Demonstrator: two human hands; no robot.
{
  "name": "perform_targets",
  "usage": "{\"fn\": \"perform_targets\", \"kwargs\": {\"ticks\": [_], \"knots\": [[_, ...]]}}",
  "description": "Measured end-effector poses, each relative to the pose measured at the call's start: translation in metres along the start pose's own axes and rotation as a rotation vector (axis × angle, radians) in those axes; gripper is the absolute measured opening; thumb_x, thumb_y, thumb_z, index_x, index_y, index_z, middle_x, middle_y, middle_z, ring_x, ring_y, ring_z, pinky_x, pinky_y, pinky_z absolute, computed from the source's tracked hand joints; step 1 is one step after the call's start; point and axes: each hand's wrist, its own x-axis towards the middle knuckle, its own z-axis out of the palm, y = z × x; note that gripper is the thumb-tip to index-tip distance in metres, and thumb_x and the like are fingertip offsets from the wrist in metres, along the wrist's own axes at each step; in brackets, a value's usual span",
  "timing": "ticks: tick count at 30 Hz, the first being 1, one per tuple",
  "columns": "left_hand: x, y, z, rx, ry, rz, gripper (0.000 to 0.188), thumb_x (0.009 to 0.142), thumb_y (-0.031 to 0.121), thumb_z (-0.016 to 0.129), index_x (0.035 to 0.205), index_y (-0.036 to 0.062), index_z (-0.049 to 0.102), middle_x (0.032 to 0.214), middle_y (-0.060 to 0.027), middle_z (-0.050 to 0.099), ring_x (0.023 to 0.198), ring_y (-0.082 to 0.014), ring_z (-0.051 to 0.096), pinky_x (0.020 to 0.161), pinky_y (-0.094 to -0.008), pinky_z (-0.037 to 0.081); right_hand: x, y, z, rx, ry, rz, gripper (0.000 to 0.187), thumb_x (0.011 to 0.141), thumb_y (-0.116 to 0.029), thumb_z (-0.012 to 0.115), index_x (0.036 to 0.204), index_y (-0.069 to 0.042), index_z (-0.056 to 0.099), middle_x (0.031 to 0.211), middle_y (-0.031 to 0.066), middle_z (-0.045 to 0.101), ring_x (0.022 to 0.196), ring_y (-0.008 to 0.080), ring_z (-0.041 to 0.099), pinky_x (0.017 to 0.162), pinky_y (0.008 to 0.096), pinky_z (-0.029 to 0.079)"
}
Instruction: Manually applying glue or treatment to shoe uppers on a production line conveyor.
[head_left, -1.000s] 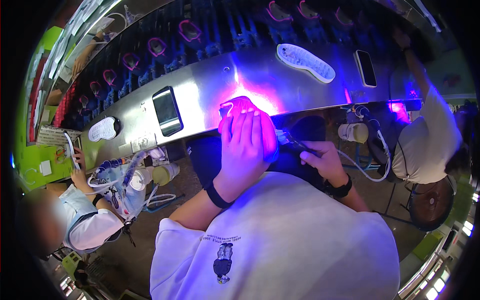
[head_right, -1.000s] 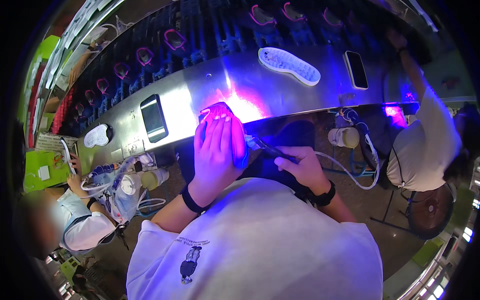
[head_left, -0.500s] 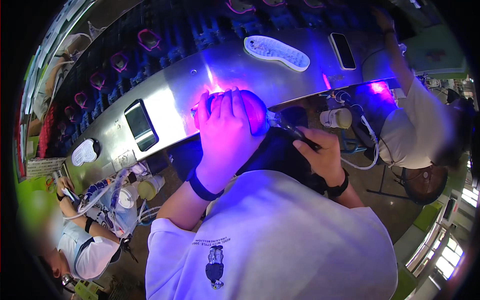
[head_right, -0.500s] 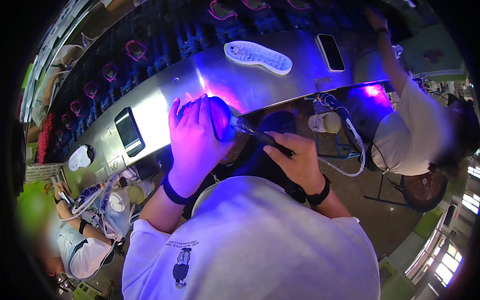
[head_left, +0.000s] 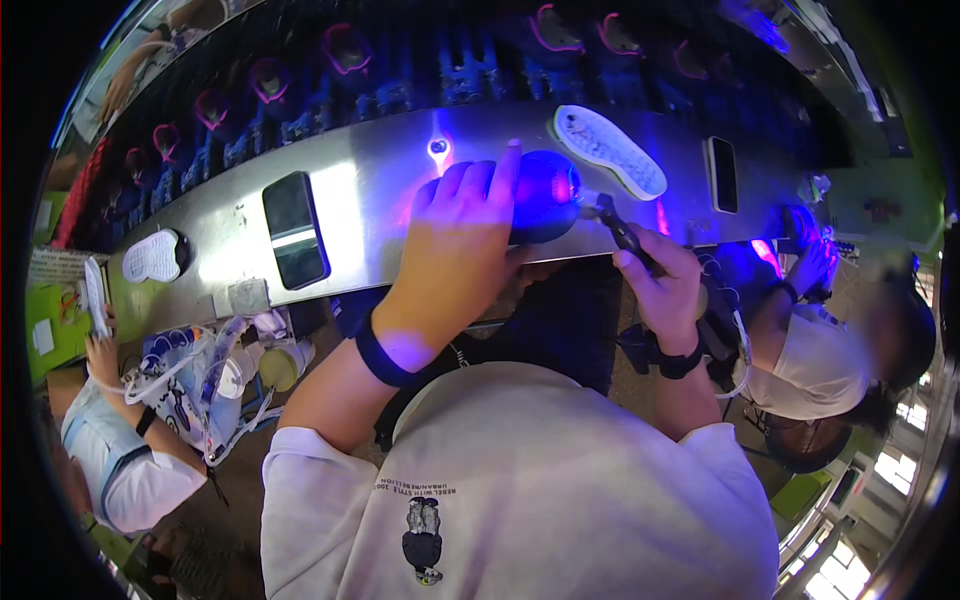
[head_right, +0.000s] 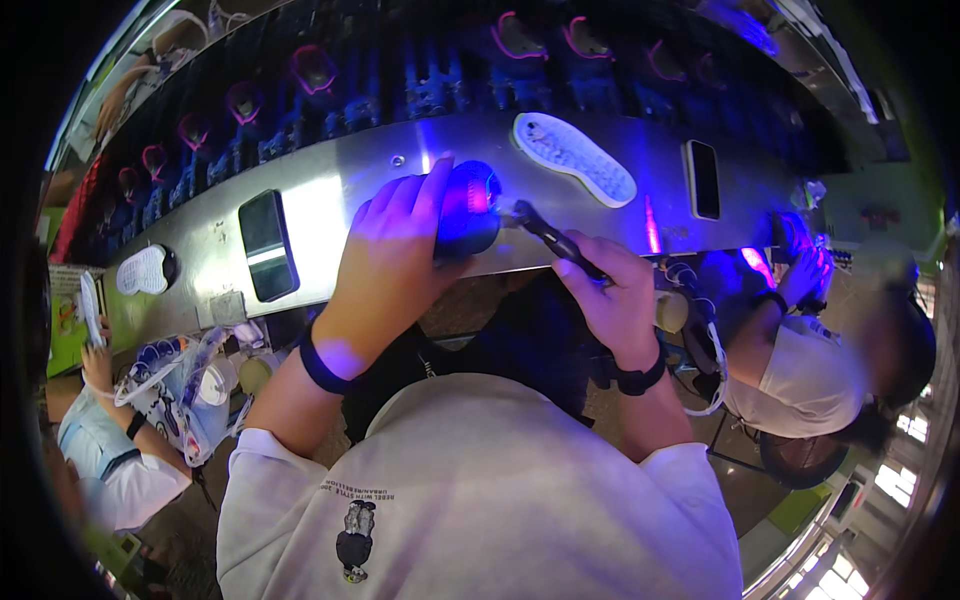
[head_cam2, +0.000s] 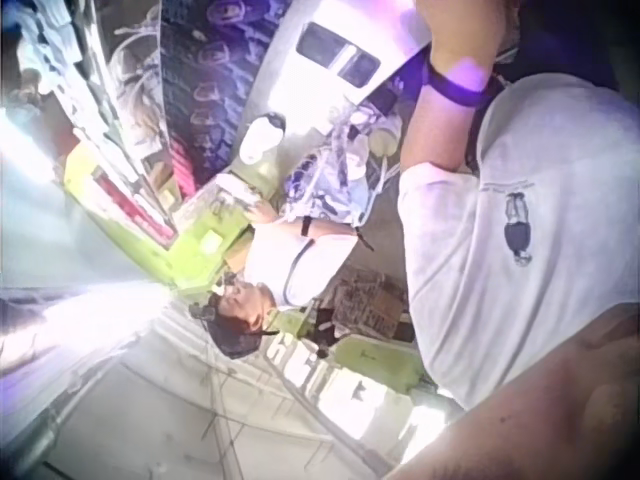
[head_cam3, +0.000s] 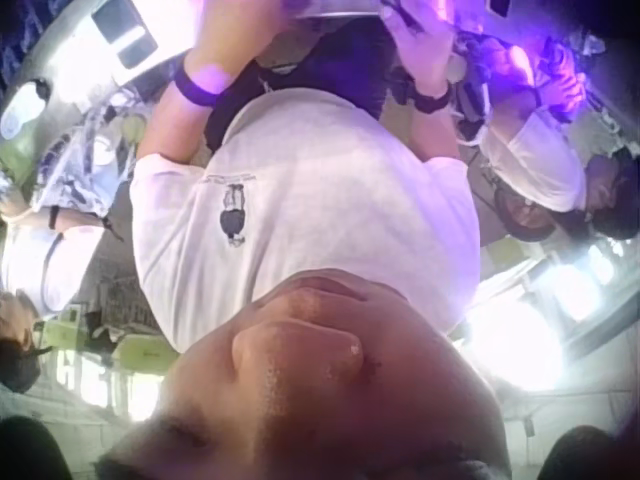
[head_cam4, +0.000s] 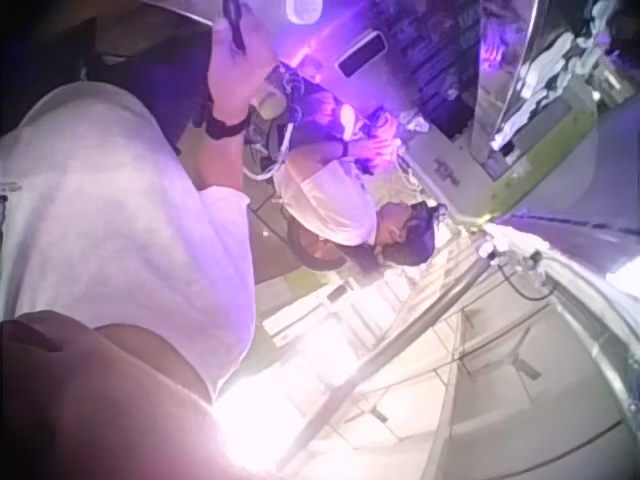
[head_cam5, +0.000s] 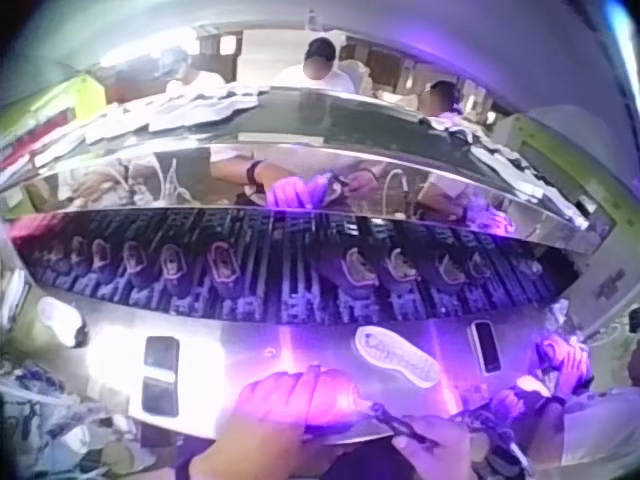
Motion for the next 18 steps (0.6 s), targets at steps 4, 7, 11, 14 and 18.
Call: {"fn": "perform_targets", "kwargs": {"ticks": [4,7,11,14,18], "knots": [[-0.007,-0.021,-0.015,0.023,-0.187,0.021,0.105,0.066,0.024,0.089,0.155,0.0075,0.035,0.112,-0.0183,0.064,0.103,-0.0382,0.065,0.09,-0.0477,0.054,-0.008,0.02,0.018,0.526,-0.117,0.484,0.028,0.09,-0.011,0.076,0.116,-0.001,0.074,0.078,0.001,0.067,0.067,0.0106,0.059,0.063,0.0263,0.046],[-0.012,-0.023,-0.027,-0.095,-0.311,-0.087,0.104,0.067,0.025,0.089,0.154,0.0059,0.036,0.12,-0.0201,0.064,0.107,-0.0409,0.065,0.091,-0.0478,0.055,0.002,0.015,0.012,0.553,-0.215,0.554,0.026,0.093,-0.013,0.073,0.116,-0.002,0.074,0.078,-0.0015,0.066,0.068,0.0079,0.058,0.063,0.0251,0.045],[-0.031,-0.009,-0.036,-0.256,-0.352,-0.126,0.101,0.068,0.022,0.091,0.152,0.0042,0.038,0.129,-0.0213,0.063,0.116,-0.0401,0.064,0.098,-0.0445,0.053,0.021,-0.014,-0.013,0.258,-0.182,0.293,0.027,0.092,-0.012,0.073,0.117,0.0,0.074,0.081,0.0004,0.068,0.071,0.007,0.058,0.066,0.0247,0.047],[-0.041,0.002,-0.036,-0.569,-0.295,-0.057,0.097,0.065,0.018,0.093,0.148,0.0014,0.045,0.133,-0.0194,0.064,0.122,-0.0315,0.064,0.103,-0.0414,0.05,0.024,-0.026,-0.024,0.362,-0.266,0.268,0.033,0.09,-0.012,0.076,0.12,0.001,0.072,0.087,-0.0005,0.07,0.077,0.0061,0.059,0.07,0.0244,0.048],[-0.04,0.017,-0.041,-0.839,-0.45,-0.126,0.091,0.069,0.02,0.094,0.145,-0.0001,0.047,0.126,-0.0118,0.067,0.115,-0.0218,0.066,0.101,-0.0381,0.051,0.011,-0.021,-0.032,0.41,-0.25,0.149,0.033,0.09,-0.011,0.076,0.121,0.0,0.072,0.094,0.0021,0.073,0.086,0.0082,0.062,0.08,0.0266,0.051]]}}
